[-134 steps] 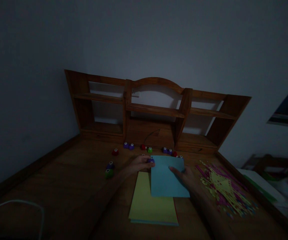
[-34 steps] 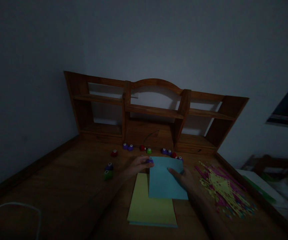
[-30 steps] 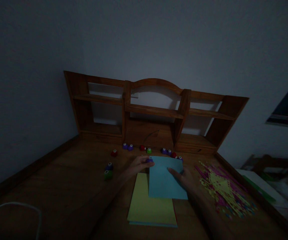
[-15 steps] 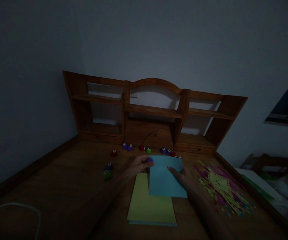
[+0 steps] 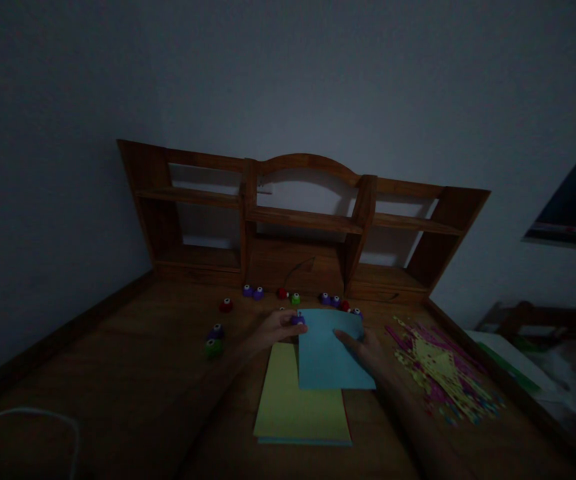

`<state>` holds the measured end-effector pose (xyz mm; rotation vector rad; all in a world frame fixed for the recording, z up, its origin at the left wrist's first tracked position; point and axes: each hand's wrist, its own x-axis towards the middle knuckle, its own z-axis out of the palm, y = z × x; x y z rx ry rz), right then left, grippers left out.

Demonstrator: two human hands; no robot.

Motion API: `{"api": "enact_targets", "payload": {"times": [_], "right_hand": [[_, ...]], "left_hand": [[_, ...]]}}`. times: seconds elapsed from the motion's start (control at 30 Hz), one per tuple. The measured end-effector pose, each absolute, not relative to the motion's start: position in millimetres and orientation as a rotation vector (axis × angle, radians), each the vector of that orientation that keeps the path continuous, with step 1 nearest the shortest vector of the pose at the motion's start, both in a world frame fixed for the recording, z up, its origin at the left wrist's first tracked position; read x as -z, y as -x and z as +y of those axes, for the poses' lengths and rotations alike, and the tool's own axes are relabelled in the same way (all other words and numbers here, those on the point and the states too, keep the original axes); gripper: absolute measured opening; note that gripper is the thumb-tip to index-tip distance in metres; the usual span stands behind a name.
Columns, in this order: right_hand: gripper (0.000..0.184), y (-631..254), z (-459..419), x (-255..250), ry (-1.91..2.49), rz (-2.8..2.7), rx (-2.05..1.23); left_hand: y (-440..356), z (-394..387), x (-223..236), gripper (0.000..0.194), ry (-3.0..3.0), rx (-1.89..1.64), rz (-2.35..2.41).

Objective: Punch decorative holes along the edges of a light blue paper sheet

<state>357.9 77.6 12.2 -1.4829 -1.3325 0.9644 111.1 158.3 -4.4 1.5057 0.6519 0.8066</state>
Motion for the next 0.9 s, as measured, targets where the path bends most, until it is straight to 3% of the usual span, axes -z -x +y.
{"api": "enact_targets", "payload": {"times": [0.9], "right_hand": [[0.048,-359,80,-9,1.567,-1.3,-0.945]], "left_hand": [[-108,153,-1,0.035,-1.511,-0.731,0.564]]}}
